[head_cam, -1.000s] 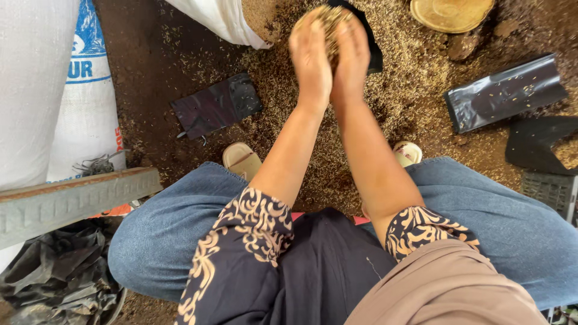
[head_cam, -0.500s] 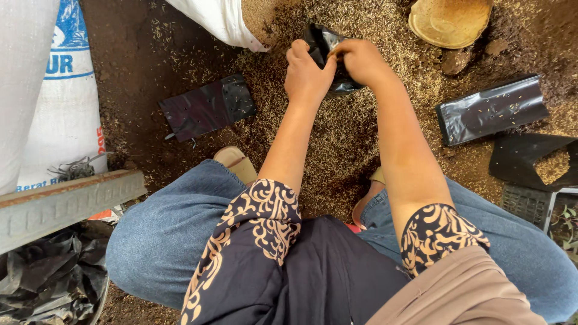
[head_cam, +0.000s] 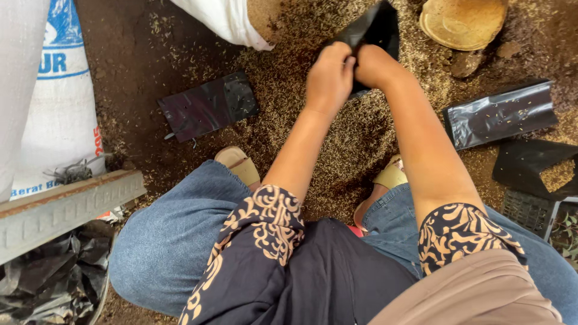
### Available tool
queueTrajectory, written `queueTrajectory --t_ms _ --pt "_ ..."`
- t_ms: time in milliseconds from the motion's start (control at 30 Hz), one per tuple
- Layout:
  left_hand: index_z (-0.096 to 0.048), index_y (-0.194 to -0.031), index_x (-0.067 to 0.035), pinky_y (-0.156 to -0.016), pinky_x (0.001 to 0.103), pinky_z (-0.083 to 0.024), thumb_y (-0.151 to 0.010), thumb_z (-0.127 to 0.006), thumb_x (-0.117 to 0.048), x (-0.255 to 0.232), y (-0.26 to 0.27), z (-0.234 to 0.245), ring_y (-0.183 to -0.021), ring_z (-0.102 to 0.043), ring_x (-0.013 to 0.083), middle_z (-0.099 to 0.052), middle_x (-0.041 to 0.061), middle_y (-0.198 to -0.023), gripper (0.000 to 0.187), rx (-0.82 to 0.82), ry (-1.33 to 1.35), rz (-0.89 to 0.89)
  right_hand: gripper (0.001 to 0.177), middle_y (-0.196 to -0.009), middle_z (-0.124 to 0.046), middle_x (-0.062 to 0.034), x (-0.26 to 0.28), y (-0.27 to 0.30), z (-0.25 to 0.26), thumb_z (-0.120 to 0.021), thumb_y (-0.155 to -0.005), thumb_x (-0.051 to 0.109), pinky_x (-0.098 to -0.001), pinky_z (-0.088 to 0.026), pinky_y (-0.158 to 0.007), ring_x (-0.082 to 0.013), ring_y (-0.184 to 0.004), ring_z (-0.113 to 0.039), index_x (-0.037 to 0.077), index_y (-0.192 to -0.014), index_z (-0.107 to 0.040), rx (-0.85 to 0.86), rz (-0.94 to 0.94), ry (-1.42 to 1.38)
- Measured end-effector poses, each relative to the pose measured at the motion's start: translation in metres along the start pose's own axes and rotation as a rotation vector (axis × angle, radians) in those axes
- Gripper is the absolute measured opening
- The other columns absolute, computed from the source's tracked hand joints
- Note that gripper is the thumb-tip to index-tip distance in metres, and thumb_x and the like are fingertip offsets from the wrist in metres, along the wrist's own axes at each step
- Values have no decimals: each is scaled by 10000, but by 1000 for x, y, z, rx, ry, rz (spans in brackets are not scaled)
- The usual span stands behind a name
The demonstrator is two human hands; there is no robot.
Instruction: The person scoops grain from a large sack into small black plastic bags by hand. They then fold and seal the bags, placing them aside.
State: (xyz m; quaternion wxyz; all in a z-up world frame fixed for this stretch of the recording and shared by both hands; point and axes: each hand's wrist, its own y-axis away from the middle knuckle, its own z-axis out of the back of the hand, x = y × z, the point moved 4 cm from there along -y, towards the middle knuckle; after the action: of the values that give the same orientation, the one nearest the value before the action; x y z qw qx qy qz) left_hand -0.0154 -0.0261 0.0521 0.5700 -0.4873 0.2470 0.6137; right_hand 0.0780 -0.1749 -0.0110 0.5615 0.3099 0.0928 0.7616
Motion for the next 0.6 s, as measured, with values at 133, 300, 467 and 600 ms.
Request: queueTrajectory --t_ms 133,300,467,600 --pt "-572 -1053 -108 -783 435 -547 -953 -649 -146 -21 25 -19 -915 -669 352 -659 115 -1011 132 -30 45 -58 312 -1110 -687 -288 -33 8 -20 -651 -864 110 -476 -533 -856 -407 -965 -672 -18 -1145 -698 -157 256 322" --pt "-576 -1047 -121 -756 425 -550 -939 -642 -133 -25 39 -29 -896 -666 347 -654 98 -1036 128 -45 81 -98 285 -1103 -702 -255 -36 17 -39 -636 -888 117 -457 -539 -868 -381 -967 -680 -1 -1141 -697 -202 228 -110" --pt "-586 -1031 -131 -739 424 -554 -967 -628 -140 -28 41 -47 -847 -673 330 -640 67 -970 77 1 131 -125 283 -1104 -706 -250 -9 8 -29 -634 -888 118 -456 -541 -874 -378 -970 -682 5 -1138 -705 -175 223 -162" --pt "-618 -1072 -134 -821 387 -569 -1010 -620 -186 -6 50 -60 -912 -689 303 -670 77 -1016 81 50 167 -51 282 -1105 -710 -246 8 -8 -34 -633 -888 119 -456 -542 -879 -375 -972 -684 9 -1136 -710 -192 218 -191"
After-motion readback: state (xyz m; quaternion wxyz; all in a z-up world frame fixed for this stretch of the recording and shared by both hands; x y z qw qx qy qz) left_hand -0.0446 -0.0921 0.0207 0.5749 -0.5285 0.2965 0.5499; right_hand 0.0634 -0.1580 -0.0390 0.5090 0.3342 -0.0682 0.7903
